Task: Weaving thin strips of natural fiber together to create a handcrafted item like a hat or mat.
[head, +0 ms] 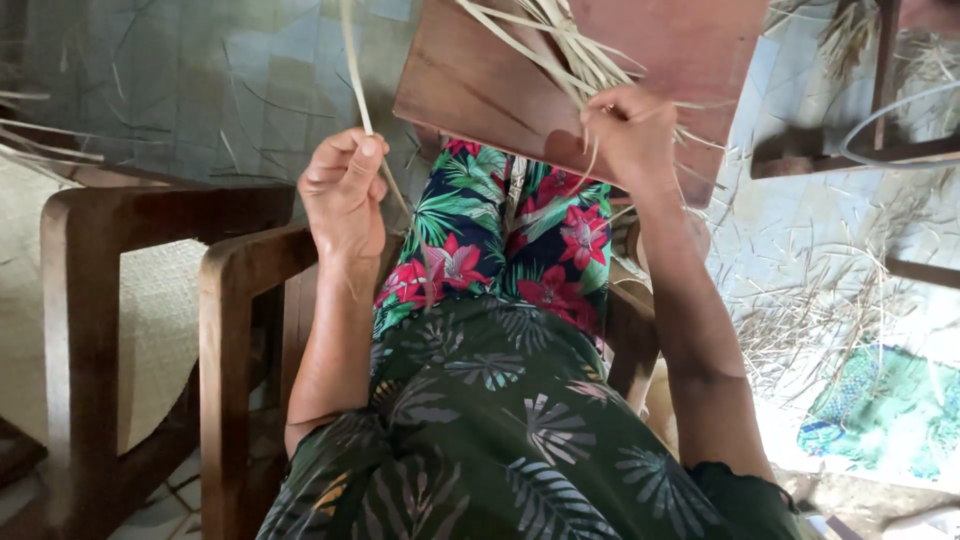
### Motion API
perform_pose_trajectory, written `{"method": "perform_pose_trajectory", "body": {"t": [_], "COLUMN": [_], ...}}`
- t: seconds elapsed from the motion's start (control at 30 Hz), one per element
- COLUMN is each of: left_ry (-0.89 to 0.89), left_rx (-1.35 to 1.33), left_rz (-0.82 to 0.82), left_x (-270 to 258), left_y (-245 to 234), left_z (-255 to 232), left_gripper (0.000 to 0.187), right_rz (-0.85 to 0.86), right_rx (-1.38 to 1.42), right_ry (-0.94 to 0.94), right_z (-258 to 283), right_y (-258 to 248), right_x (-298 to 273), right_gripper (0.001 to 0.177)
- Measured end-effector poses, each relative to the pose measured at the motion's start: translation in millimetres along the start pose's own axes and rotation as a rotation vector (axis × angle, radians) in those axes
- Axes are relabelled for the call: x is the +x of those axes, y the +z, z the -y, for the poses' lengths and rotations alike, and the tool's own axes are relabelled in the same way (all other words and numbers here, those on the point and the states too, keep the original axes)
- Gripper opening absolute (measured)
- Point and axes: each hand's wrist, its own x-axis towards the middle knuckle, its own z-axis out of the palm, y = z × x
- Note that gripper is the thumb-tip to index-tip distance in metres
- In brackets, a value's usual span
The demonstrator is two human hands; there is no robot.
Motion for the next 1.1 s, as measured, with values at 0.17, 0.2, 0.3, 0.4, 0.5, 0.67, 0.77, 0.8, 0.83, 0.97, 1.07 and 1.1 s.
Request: {"method": "perform_pose_trajectory", "body": {"t": [0.17,0.2,0.3,0.4,0.5,0.67,0.77,0.8,0.83,0.97,1.07,1.1], "left_ry": [0.031,0.029,-0.013,-0.066,-0.114,-0.079,-0.084,-0.097,-0.033,0.119,0.19,0.189], "left_rx": [0.044,0.043,-0.034,-0.023,-0.173,-0.182,-0.077,-0.077,-0.036,-0.013,0.012,0.013], "left_rz": [0.044,0.054,0.068,0.261,0.321,0.233,0.132,0.152,0.077,-0.039,-0.165,-0.163], "left_x": [-7,-6,-9,-29,-46,-39,-22,-17,-12,28,58,62], "left_y": [15,20,28,48,69,97,83,82,81,37,5,-3], "left_z": [-4,3,24,47,83,81,92,75,58,40,29,25], "left_gripper": [0.012,0.012,0.016,0.029,0.029,0.021,0.009,0.009,0.013,0.021,0.006,0.006], "right_rz": [0.169,0.158,0.299,0.272,0.258,0.091,0.184,0.166,0.218,0.253,0.172,0.169], "right_rx": [0.99,0.99,1.296,1.38,1.079,0.377,0.421,0.414,0.436,0.429,0.292,0.293], "right_ry": [0.429,0.429,0.354,0.317,0.097,-0.562,-0.56,-0.544,-0.508,-0.413,-0.36,-0.358], "right_z": [51,40,36,74,74,40,50,47,43,38,6,8], "right_y": [-57,-53,-42,-40,-12,18,13,13,13,-12,-5,-14], "right_x": [-8,-9,-21,-54,-69,-65,-74,-77,-81,-83,-80,-78], "right_gripper": [0.014,0.014,0.006,0.008,0.005,0.009,0.004,0.004,0.006,0.007,0.008,0.008]}}
